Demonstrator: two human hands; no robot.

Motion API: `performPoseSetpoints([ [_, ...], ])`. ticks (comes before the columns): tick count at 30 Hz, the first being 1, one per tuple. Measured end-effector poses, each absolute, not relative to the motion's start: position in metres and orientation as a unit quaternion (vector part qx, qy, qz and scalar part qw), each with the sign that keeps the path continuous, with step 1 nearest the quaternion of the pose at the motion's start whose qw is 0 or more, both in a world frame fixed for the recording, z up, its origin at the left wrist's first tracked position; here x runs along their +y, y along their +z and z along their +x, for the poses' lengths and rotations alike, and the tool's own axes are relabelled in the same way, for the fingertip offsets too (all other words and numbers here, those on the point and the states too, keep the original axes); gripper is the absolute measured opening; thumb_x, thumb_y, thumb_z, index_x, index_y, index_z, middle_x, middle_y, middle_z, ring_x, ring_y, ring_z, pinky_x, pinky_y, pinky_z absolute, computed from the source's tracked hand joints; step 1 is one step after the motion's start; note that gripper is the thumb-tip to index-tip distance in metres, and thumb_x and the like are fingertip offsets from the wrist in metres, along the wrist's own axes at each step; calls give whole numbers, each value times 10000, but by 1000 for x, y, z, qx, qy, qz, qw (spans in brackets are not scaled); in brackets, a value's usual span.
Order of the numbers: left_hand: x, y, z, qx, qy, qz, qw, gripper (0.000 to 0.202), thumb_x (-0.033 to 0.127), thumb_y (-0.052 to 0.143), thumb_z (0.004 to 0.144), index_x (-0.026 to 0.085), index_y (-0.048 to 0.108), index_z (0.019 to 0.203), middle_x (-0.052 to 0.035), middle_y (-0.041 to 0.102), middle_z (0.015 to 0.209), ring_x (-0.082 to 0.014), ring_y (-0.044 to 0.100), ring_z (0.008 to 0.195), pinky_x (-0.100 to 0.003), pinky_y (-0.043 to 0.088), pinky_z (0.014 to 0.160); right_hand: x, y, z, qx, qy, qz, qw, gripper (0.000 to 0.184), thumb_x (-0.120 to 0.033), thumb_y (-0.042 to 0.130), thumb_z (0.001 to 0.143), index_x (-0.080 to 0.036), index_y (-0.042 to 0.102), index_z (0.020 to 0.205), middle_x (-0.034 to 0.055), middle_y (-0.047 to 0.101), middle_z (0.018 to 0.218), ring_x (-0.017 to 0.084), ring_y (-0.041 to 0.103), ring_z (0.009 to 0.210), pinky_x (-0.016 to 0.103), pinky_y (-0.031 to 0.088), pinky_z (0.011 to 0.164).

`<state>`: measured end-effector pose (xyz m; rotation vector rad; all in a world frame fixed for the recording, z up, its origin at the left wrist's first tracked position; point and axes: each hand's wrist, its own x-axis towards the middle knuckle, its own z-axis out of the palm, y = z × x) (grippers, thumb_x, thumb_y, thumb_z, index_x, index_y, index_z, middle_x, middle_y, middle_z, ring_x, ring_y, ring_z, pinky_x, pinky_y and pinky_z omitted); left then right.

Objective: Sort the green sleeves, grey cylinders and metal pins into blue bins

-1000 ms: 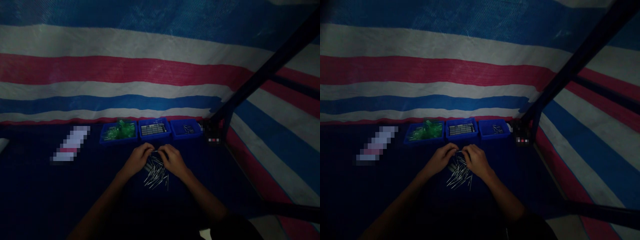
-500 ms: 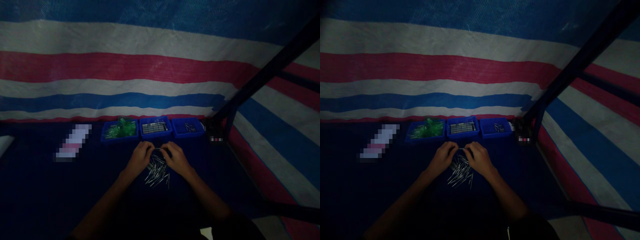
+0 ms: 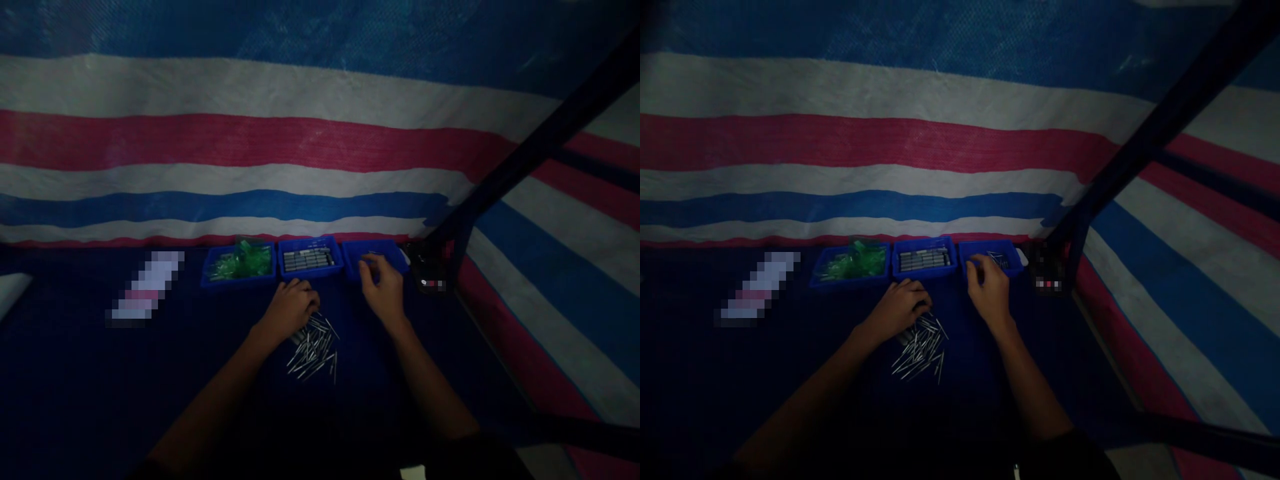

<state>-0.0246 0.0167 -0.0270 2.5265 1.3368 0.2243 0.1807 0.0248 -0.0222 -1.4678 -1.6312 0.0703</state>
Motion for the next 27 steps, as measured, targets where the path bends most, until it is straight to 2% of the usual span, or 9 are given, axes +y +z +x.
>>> performPoseSetpoints([
  [3, 17, -29, -25, 461, 79, 875, 126, 104, 274, 538, 831, 224, 630, 832, -18, 588, 922, -212, 488, 916, -354, 329, 762, 5, -36, 165, -712, 93, -547, 429, 160, -257, 469, 848, -179, 605, 881, 42, 665, 800, 156, 616, 707, 267, 465, 671],
  [6, 13, -32, -31, 457, 84, 877, 120, 147, 218, 468, 865, 226, 612, 893, -22, 580, 920, -198, 485, 907, -346, 316, 750, -4, -44, 153, -761, 145, -508, 377, 155, -256, 474, 855, -184, 607, 889, 42, 669, 839, 158, 618, 757, 272, 463, 709],
  [9, 11, -34, -38, 447, 84, 883, 117, 171, 170, 461, 854, 243, 597, 928, -18, 574, 936, -198, 474, 927, -349, 305, 757, -3, -46, 147, -782, 163, -488, 351, 153, -251, 467, 862, -189, 605, 886, 42, 664, 832, 161, 616, 770, 280, 460, 720],
  [13, 12, -38, -40, 457, 72, 881, 100, 123, 167, 467, 841, 206, 582, 858, -32, 564, 926, -209, 472, 918, -349, 309, 743, -1, -51, 144, -800, 179, -473, 323, 142, -257, 478, 859, -192, 599, 893, 40, 661, 835, 164, 615, 774, 281, 458, 711],
  [17, 16, -41, -37, 450, 86, 884, 93, 148, 124, 417, 848, 172, 556, 867, -47, 572, 907, -208, 485, 886, -356, 322, 751, -1, -57, 142, -807, 168, -468, 319, 167, -290, 517, 838, -187, 584, 952, 33, 642, 770, 159, 591, 676, 272, 449, 630],
  [23, 21, -35, -26, 430, 236, 847, 205, 171, 155, 369, 892, 176, 537, 869, -31, 593, 866, -177, 510, 862, -316, 380, 763, 1, -54, 148, -824, 124, -437, 338, 126, -176, 449, 854, -191, 573, 862, 40, 628, 769, 152, 582, 698, 268, 440, 661],
  [27, 23, -35, -15, 435, 333, 787, 285, 137, 167, 399, 879, 170, 486, 985, -22, 582, 856, -132, 551, 750, -266, 429, 710, 4, -45, 159, -834, 76, -439, 327, 137, -223, 449, 864, -184, 580, 855, 48, 616, 750, 166, 578, 701, 284, 439, 670],
])
